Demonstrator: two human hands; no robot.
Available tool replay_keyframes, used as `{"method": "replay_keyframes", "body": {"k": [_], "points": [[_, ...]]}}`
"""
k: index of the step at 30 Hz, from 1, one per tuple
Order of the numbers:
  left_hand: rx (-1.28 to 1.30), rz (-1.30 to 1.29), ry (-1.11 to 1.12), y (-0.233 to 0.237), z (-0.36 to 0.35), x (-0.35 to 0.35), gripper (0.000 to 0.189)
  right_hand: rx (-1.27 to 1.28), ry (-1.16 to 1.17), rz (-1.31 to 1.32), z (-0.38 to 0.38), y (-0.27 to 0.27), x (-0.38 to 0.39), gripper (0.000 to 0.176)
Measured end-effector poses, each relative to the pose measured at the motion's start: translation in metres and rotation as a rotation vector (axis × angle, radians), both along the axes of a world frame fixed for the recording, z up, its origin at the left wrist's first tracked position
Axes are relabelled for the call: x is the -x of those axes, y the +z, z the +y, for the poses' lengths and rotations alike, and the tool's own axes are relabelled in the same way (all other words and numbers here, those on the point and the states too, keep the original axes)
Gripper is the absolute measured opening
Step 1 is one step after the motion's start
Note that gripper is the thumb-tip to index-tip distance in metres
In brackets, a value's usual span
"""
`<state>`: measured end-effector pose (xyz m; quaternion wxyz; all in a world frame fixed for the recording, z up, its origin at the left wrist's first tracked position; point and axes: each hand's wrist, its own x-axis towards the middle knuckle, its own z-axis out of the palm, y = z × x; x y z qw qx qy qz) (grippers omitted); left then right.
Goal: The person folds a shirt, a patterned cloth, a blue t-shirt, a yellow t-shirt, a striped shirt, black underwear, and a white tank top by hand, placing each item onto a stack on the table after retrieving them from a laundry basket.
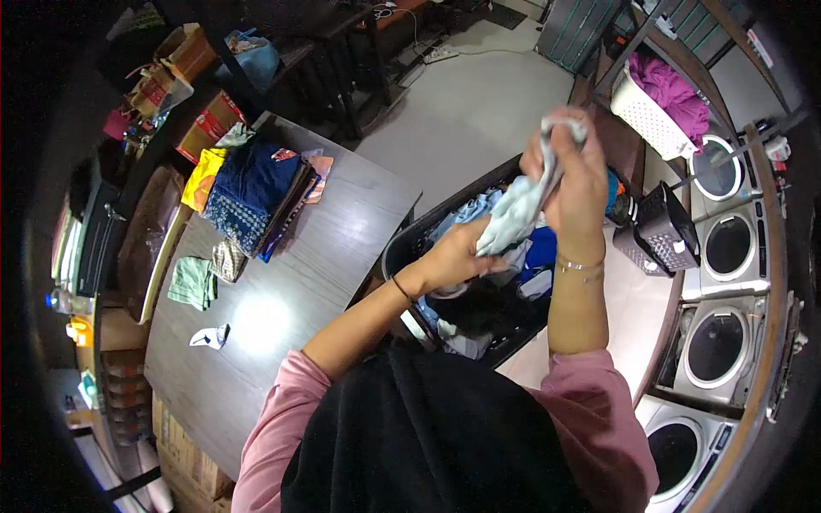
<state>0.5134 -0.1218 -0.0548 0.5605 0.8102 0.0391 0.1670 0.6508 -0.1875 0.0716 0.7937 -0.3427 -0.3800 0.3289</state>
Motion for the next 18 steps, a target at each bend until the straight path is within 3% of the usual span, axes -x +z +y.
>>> {"method": "replay_keyframes", "body": {"k": [2, 3, 4, 6, 7, 8, 9, 10, 12, 14, 15, 18], "points": [[0.356, 0.138, 0.061, 0.016, 0.003, -0.001, 0.035, 0.158, -0.15, -0.195, 0.009, 0.006, -0.019, 0.03], [0.351, 0.178, 0.131, 0.029, 0.009, 0.004, 0.028, 0.237, -0.226, -0.29, 0.01, 0.006, -0.027, 0.038], [0.446, -0.015, 0.175, 0.025, 0.015, 0.008, 0.025, 0.21, -0.277, -0.404, 0.007, 0.001, -0.029, 0.05], [0.84, -0.019, 0.245, 0.028, 0.033, 0.025, 0.026, 0.152, -0.369, -0.628, -0.005, -0.023, -0.025, 0.074], [1.002, -0.072, 0.197, 0.041, 0.036, 0.037, 0.027, 0.261, -0.122, -0.541, -0.02, -0.036, -0.016, 0.104], [1.161, -0.125, 0.146, 0.052, 0.039, 0.049, 0.029, 0.304, -0.113, -0.929, -0.024, -0.054, -0.012, 0.102], [1.214, -0.135, 0.054, 0.046, 0.049, 0.059, 0.033, 0.339, 0.062, -0.802, -0.025, -0.071, 0.004, 0.092], [1.246, -0.125, 0.203, 0.067, 0.042, 0.069, 0.032, 0.51, 0.031, -0.687, -0.024, -0.066, 0.032, 0.058], [1.15, 0.013, 0.31, 0.055, 0.061, 0.101, 0.032, 0.593, -0.123, -0.609, -0.013, -0.096, 0.033, 0.031], [1.202, -0.068, 0.409, 0.058, 0.068, 0.132, 0.027, 0.527, -0.06, -0.413, -0.002, -0.098, 0.027, 0.017], [1.219, -0.082, 0.475, 0.062, 0.066, 0.142, 0.026, 0.634, -0.203, -0.711, 0.006, -0.092, 0.031, 0.023], [1.248, -0.075, 0.543, 0.064, 0.063, 0.17, 0.025, 0.367, -0.429, -0.869, 0.027, -0.068, 0.083, 0.026]]}}
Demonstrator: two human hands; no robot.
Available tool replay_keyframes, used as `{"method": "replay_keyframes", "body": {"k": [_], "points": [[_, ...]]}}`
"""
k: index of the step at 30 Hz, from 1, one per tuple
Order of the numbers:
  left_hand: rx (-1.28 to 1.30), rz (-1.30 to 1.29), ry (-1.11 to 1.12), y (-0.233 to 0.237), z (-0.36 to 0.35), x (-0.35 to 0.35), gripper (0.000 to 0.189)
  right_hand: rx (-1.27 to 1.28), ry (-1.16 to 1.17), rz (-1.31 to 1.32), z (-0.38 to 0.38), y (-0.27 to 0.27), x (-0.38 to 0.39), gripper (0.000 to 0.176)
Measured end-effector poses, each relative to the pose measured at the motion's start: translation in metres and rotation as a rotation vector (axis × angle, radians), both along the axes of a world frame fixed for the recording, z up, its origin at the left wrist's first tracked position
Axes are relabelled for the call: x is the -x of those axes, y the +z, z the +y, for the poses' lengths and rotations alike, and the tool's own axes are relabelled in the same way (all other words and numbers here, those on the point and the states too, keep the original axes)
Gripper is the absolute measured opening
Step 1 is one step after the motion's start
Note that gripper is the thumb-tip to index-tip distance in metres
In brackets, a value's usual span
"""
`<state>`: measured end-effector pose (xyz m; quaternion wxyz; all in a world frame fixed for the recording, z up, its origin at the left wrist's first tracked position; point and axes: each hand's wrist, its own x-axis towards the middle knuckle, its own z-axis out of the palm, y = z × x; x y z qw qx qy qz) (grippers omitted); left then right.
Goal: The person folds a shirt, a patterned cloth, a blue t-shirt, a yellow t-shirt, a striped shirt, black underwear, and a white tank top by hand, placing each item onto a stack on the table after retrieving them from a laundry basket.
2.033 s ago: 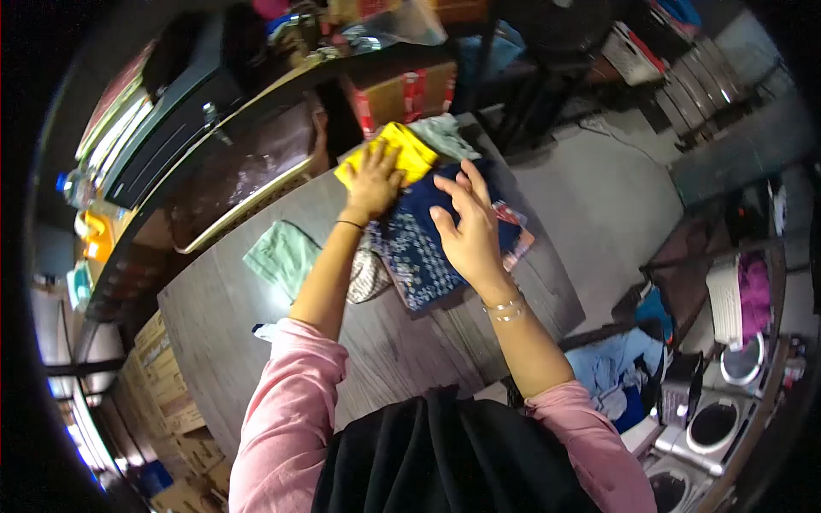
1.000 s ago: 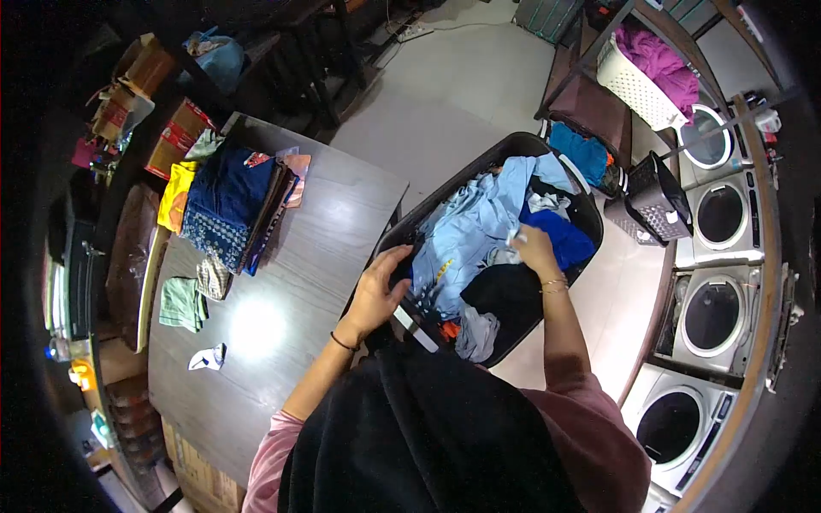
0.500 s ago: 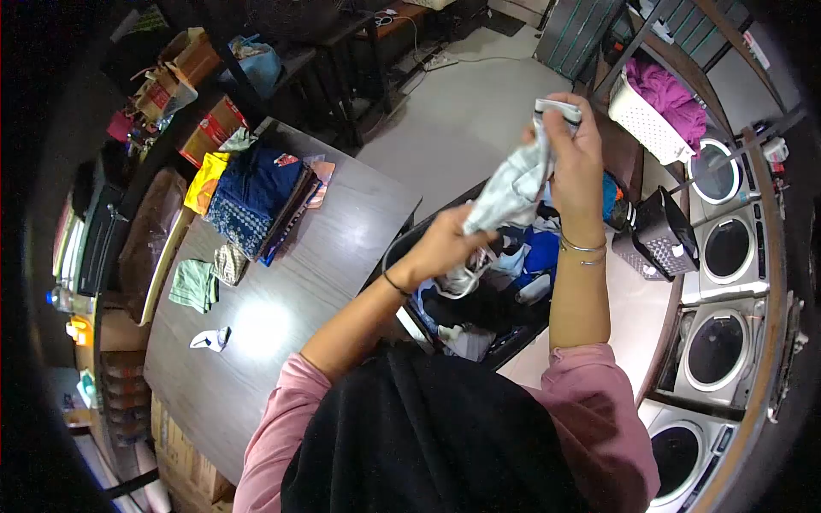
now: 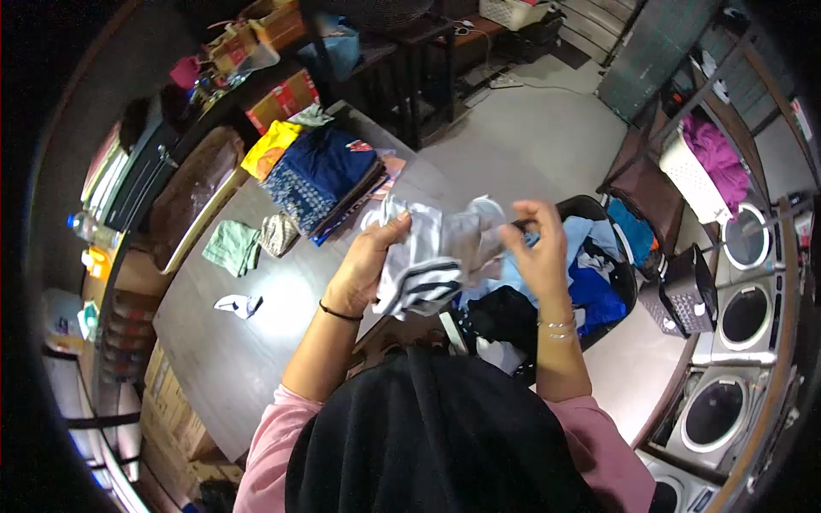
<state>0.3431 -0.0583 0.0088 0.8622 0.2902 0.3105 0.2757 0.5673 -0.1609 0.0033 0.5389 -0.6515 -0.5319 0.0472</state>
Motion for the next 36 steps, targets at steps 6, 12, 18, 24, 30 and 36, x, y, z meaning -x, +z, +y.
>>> {"method": "replay_keyframes", "body": {"k": [6, 12, 18, 24, 30, 36], "points": [[0.051, -0.188, 0.124, -0.001, -0.002, 0.054, 0.036, 0.117, 0.564, 0.088, 0.027, 0.006, 0.096, 0.024], [-0.948, 0.707, 0.211, 0.004, -0.02, 0.105, 0.056, 0.085, 0.49, 0.317, 0.06, 0.014, 0.151, 0.02], [-1.209, 1.131, 0.665, -0.01, 0.009, 0.155, 0.026, 0.109, 0.54, 0.431, 0.076, 0.028, 0.15, 0.019], [-0.386, 0.172, 0.342, 0.013, 0.045, 0.174, 0.016, 0.17, 0.248, -0.019, 0.082, 0.032, 0.124, 0.015], [-1.405, 0.706, 0.06, 0.041, 0.017, 0.096, 0.018, 0.381, 0.95, 0.165, 0.081, -0.011, 0.159, 0.016], [-1.426, 0.175, -0.357, 0.003, -0.048, 0.069, 0.013, 0.251, 0.862, 0.912, 0.112, -0.039, 0.198, 0.02]]}}
